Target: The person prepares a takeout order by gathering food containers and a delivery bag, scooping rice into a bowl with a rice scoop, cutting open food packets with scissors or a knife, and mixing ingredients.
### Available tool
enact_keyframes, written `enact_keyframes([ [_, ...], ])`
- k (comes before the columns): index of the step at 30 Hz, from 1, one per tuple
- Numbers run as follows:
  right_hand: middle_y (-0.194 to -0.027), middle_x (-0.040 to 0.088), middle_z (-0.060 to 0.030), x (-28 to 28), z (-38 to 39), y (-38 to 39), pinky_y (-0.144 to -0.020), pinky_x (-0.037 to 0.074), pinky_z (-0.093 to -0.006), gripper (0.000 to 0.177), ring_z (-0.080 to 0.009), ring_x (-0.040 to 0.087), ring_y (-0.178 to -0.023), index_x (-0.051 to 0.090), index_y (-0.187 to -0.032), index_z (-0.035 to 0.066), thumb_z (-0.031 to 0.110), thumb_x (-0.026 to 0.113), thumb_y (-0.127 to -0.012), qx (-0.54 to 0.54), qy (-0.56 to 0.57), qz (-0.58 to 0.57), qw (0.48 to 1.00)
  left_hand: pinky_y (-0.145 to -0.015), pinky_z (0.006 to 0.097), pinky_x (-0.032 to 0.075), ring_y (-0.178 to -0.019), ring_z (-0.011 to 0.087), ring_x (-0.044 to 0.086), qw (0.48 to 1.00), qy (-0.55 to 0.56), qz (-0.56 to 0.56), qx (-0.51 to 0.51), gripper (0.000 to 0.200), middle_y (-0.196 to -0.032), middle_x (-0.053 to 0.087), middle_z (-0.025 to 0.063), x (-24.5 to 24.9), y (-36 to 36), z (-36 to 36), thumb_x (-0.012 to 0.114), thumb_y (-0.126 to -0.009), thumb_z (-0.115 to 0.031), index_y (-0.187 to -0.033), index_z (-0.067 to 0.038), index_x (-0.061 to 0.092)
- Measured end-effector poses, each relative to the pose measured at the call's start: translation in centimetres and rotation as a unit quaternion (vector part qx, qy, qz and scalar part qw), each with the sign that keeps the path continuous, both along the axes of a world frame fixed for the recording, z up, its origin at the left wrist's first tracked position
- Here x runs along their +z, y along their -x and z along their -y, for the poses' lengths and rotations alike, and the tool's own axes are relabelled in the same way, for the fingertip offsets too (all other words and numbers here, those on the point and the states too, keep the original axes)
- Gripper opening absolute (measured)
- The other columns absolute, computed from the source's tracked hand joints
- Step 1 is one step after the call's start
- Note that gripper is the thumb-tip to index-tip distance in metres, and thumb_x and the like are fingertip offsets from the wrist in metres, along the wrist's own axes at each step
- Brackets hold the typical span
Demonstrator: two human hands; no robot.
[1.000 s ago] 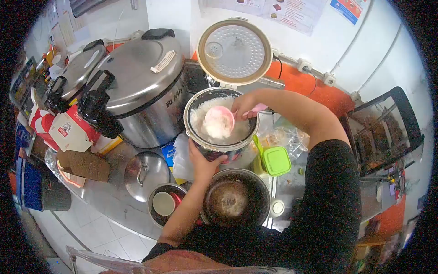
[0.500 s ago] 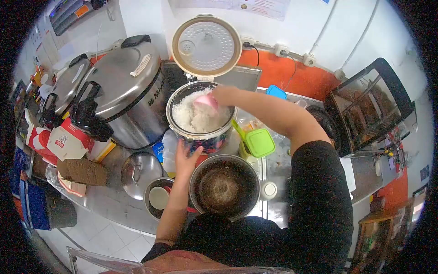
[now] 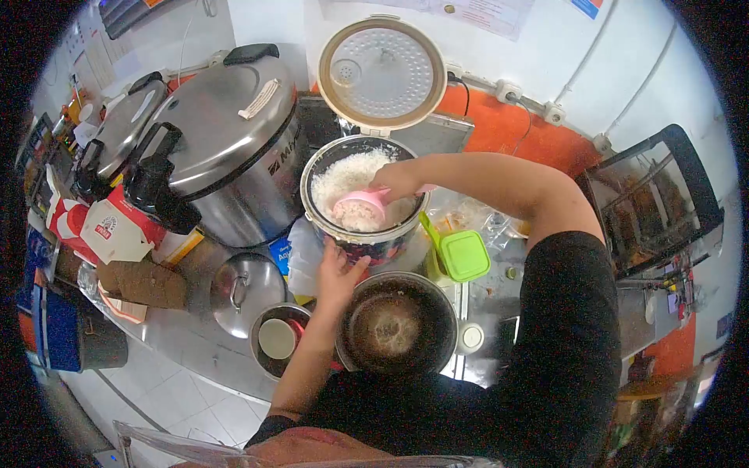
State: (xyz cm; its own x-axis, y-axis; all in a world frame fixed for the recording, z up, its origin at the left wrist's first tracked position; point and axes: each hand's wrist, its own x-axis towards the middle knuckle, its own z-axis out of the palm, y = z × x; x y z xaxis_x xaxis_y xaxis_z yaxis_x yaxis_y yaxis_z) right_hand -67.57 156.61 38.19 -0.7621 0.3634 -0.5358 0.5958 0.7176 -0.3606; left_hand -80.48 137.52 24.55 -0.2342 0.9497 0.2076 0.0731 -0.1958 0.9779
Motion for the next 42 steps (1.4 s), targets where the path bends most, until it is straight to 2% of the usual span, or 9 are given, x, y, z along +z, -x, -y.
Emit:
enact_keyframes([
  [7,-0.054,0.046,-0.0007,-0.9,-2.9,-0.4,-0.037,0.036,-0.0254,0.026,-0.0086,0.043,-0.041,0.053,-0.100,0.006,0.019,0.057,-0.079,-0.067,0.188,0.067,0.978,-0.096,0.0331,0.030,-0.119,0.0312,0.033,0.995,0.039,0.081,-0.046,0.081,-0.127,0.031,0.0276,1.4,0.9,1.2,0.067,-0.072,-0.009,-0.127,0.014,0.012],
  [9,-0.055,0.042,0.0036,-1.1,-3.9,-0.6,-0.036,0.031,-0.0221,0.017,-0.0053,0.037,-0.042,0.052,-0.093,0.010,0.021,0.056,-0.080,-0.175,0.308,0.119,0.928,-0.096,0.0342,0.030,-0.119,0.0322,0.033,0.993,0.039,0.098,-0.048,0.081,-0.128,0.031,0.0262,1.7,1.5,1.6,0.067,-0.073,-0.010,-0.128,0.012,0.012],
  [22,-0.057,0.039,0.0050,5.9,2.7,-6.0,-0.035,0.030,-0.0192,0.013,-0.0028,0.036,-0.041,0.045,-0.078,0.010,0.020,0.052,-0.082,-0.283,0.329,-0.077,0.898,-0.087,0.0313,0.038,-0.103,0.0173,0.047,0.997,0.017,0.075,0.023,0.043,-0.121,0.043,0.0099,5.0,5.1,8.0,0.059,-0.076,-0.002,-0.115,-0.004,0.041],
  [27,-0.063,0.052,-0.0028,7.0,13.2,-8.5,-0.045,0.044,-0.0251,0.027,-0.0128,0.051,-0.049,0.050,-0.109,0.005,0.015,0.045,-0.085,-0.271,0.161,-0.150,0.937,-0.083,0.0271,0.039,-0.095,0.0144,0.049,0.997,0.000,0.053,0.048,0.034,-0.115,0.047,0.0093,5.0,7.5,12.7,0.055,-0.078,-0.002,-0.110,-0.003,0.044],
  [29,-0.069,0.057,-0.0114,1.9,17.9,-8.9,-0.054,0.048,-0.0325,0.040,-0.0212,0.057,-0.056,0.043,-0.122,0.012,0.013,0.047,-0.083,-0.161,-0.082,-0.314,0.932,-0.082,0.0263,0.040,-0.096,0.0158,0.050,0.996,-0.010,0.057,0.075,0.030,-0.111,0.049,0.0110,4.9,7.8,14.3,0.050,-0.079,0.002,-0.108,0.000,0.045],
  [30,-0.077,0.056,-0.0182,0.3,21.2,-8.7,-0.061,0.048,-0.0386,0.046,-0.0291,0.058,-0.065,0.041,-0.124,0.016,0.011,0.049,-0.080,-0.142,-0.188,-0.245,0.940,-0.082,0.0263,0.040,-0.096,0.0158,0.050,0.996,-0.003,0.061,0.072,0.030,-0.111,0.049,0.0110,5.1,7.5,14.9,0.050,-0.079,0.002,-0.108,0.000,0.045],
  [31,-0.080,0.055,-0.0190,-1.7,23.6,-8.2,-0.060,0.048,-0.0404,0.048,-0.0329,0.057,-0.069,0.043,-0.123,0.019,0.009,0.050,-0.076,-0.197,-0.175,-0.068,0.962,-0.082,0.0265,0.040,-0.095,0.0157,0.050,0.995,0.009,0.066,0.077,0.029,-0.111,0.049,0.0109,5.5,7.4,15.4,0.050,-0.080,0.001,-0.108,0.000,0.045],
  [40,-0.078,0.054,-0.0136,-5.8,29.0,-9.7,-0.057,0.047,-0.0415,0.049,-0.0330,0.057,-0.064,0.040,-0.124,0.021,0.009,0.048,-0.077,-0.310,-0.245,-0.153,0.906,-0.084,0.0297,0.039,-0.094,0.0167,0.050,0.997,0.006,0.029,0.072,0.023,-0.108,0.051,0.0123,6.1,6.5,18.4,0.049,-0.083,-0.008,-0.104,0.000,0.048],
  [42,-0.076,0.053,-0.0144,-6.1,29.2,-9.5,-0.057,0.046,-0.0411,0.050,-0.0335,0.055,-0.064,0.041,-0.124,0.018,0.007,0.050,-0.075,-0.323,-0.250,-0.164,0.898,-0.088,0.0312,0.037,-0.098,0.0198,0.049,0.988,-0.045,0.080,-0.126,0.023,-0.108,0.050,0.0133,6.3,5.5,18.5,0.051,-0.082,-0.009,-0.103,0.000,0.050],
])
